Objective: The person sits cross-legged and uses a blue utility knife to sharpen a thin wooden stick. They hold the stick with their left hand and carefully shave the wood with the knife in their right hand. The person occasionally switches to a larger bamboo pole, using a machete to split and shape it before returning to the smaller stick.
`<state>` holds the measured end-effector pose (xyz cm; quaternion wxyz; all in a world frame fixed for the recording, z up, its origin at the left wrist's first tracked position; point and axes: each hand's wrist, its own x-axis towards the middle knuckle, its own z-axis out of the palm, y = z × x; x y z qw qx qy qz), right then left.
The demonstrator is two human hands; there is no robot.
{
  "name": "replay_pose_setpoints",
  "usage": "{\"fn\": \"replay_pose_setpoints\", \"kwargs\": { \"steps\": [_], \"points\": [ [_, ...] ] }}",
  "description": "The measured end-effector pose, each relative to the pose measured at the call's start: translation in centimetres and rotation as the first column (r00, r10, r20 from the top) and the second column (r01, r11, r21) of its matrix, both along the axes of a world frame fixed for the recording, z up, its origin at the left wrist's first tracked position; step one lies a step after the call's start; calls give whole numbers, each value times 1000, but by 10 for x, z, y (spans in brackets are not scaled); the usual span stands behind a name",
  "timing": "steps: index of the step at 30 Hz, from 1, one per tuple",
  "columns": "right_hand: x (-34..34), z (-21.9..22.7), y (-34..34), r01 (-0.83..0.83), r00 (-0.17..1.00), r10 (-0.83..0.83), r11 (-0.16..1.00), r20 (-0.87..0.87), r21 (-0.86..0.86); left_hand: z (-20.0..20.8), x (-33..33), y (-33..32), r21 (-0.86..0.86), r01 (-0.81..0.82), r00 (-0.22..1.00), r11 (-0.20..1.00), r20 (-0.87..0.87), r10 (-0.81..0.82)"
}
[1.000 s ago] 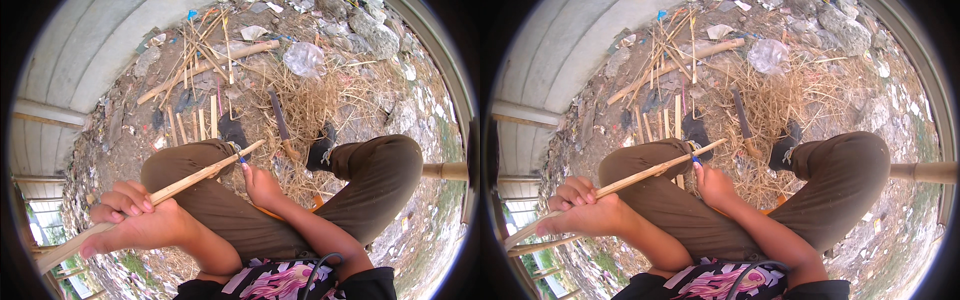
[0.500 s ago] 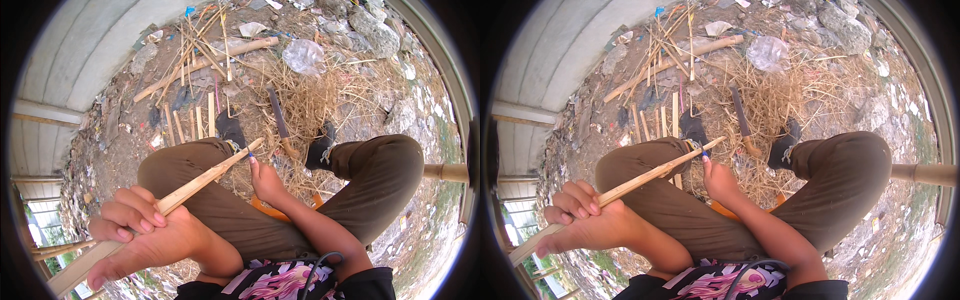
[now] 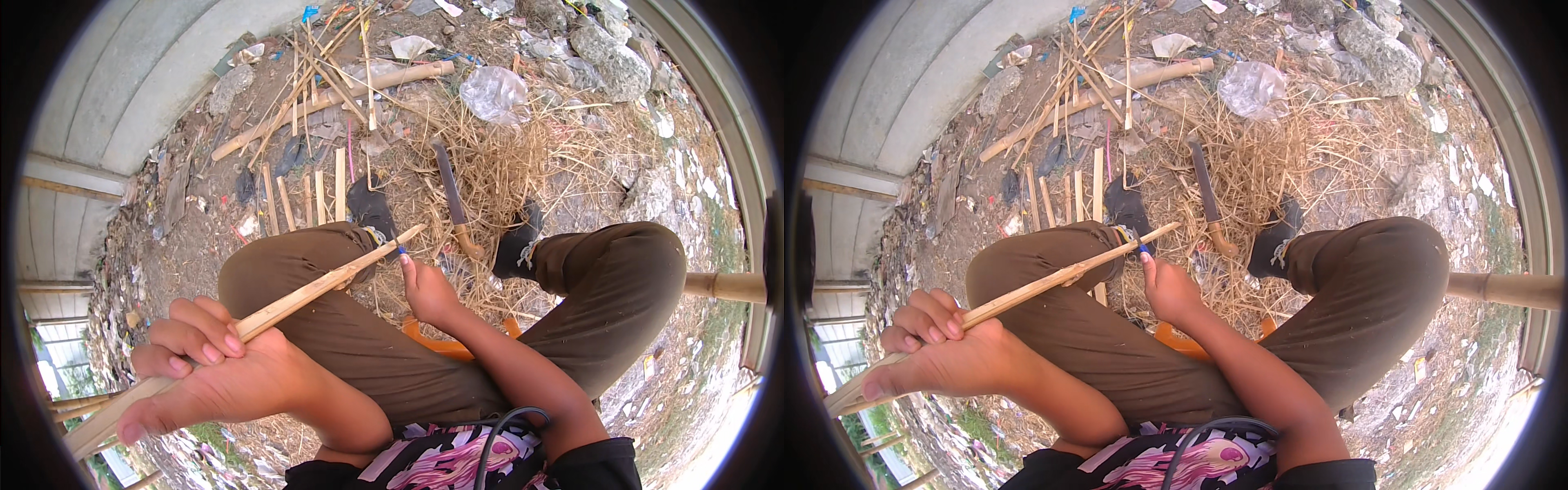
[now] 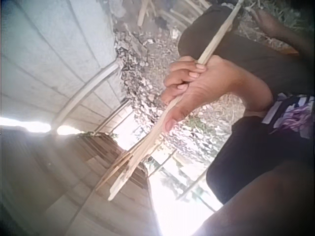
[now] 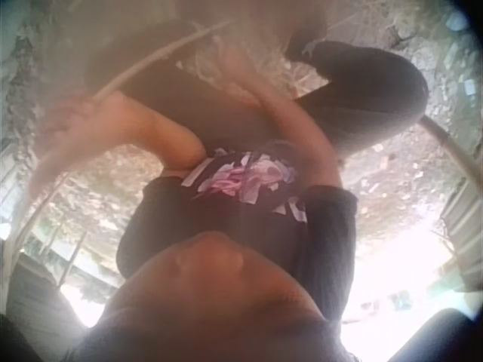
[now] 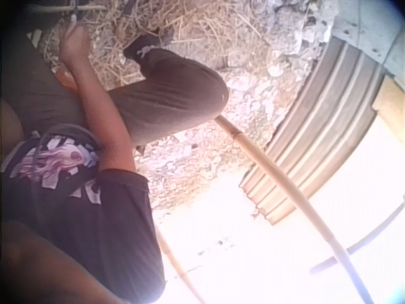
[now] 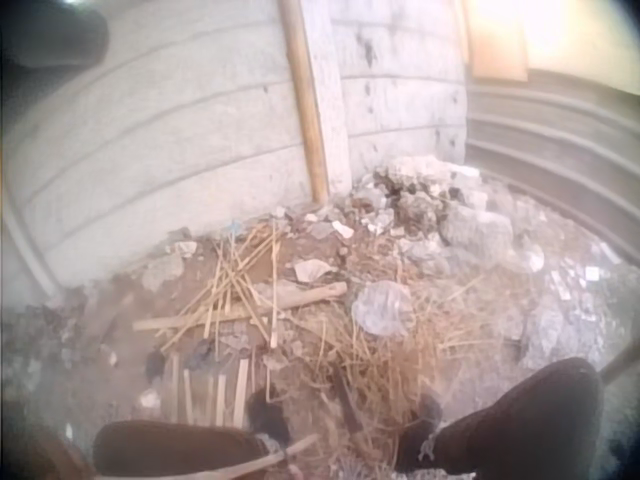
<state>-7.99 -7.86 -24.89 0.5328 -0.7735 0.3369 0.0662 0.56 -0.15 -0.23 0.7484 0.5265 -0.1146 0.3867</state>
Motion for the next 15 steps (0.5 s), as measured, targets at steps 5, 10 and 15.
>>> {"fn": "replay_pose_setpoints", "kwargs": {
  "steps": [5, 10, 15],
  "points": [
    [8, -6, -3, -6, 1000, 6, 1000, -7, 6, -1, 12, 6, 17, -93, 996, 996, -5, 93],
    [10, -18, -6, 21, 999, -21, 1000, -37, -22, 0, 12, 3, -3, -119, 993, 993, -13, 119],
    [14, -36, -10, 28, 996, -28, 1000, -80, 3, -2, 12, 4, 28, -103, 994, 994, -27, 104]
  ]
}}
